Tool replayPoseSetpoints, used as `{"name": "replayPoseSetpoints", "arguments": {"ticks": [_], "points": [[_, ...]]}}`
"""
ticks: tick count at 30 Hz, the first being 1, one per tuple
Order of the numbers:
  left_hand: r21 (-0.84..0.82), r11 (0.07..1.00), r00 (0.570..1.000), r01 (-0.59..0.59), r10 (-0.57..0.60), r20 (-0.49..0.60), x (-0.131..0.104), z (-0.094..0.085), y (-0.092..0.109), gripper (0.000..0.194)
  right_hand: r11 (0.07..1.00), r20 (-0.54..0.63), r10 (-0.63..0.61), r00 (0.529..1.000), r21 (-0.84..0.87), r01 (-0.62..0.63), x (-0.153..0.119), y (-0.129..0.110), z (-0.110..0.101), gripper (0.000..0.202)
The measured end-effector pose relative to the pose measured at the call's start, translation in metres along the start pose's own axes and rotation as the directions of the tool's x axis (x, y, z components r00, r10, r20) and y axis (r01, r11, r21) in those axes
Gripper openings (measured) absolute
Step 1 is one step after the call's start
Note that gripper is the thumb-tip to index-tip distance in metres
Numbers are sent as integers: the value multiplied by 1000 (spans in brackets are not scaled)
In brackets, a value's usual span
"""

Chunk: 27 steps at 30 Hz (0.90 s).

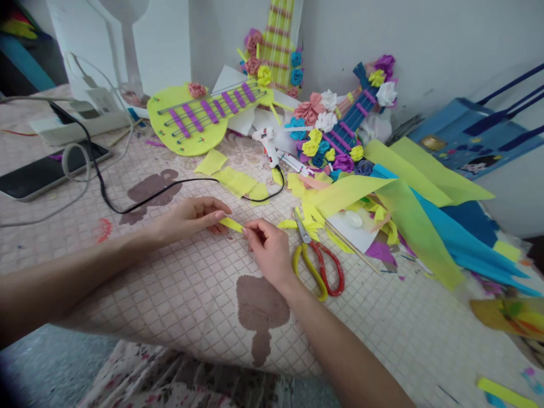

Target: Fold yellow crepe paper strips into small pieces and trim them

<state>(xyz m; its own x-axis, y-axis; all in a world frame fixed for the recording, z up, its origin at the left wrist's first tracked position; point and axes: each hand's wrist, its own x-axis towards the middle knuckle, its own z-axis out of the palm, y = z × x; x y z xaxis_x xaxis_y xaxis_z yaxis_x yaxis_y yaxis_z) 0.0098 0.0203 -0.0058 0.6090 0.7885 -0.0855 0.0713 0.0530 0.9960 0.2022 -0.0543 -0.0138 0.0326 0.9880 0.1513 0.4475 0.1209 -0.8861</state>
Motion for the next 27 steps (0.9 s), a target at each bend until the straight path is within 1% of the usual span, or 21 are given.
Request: {"name": "replayPoseSetpoints", "arguments": {"ticks": [2,4,8,10,13,14,15,18,20,22,27], "points": [[-10,1000,1000,-12,12,25,-1,3,-2,33,1000,11,-3,1000,2,3,0,1,0,12],[-26,1000,999,-15,16,28,-2,6,-5,36,1000,26,-11,1000,3,11,-1,1,0,13],[-34,999,999,30,-29,23,-1,5,-8,23,1000,28,-12,1000,13,11,-2,1,1,12],[-36,998,996,54,-51,79,1,1,-6,23,1000,25,-13,1000,10,13,-2,0,1,12],[-18,999,982,48,-44,184,0,-4,-3,32,998,23,-39,999,-39,39,-2,0,0,12],[9,1000,983,17,-18,183,0,-4,-2,34,997,22,-53,998,-60,54,-2,0,0,11],[56,998,987,-27,18,160,-1,-3,-1,33,994,22,-67,998,-80,69,-2,-1,0,11],[264,953,989,-151,148,31,-2,2,-1,19,990,27,-95,995,-105,97,-2,-2,-1,10],[343,922,980,-182,200,-18,-3,5,0,15,991,32,-97,995,-91,99,-3,-2,-3,10],[350,918,978,-185,206,-22,-3,5,2,14,994,47,-92,995,-62,95,-4,-2,-5,13],[339,930,989,-144,149,12,-2,2,7,14,998,65,-43,997,-34,46,-6,-2,-13,16]]}}
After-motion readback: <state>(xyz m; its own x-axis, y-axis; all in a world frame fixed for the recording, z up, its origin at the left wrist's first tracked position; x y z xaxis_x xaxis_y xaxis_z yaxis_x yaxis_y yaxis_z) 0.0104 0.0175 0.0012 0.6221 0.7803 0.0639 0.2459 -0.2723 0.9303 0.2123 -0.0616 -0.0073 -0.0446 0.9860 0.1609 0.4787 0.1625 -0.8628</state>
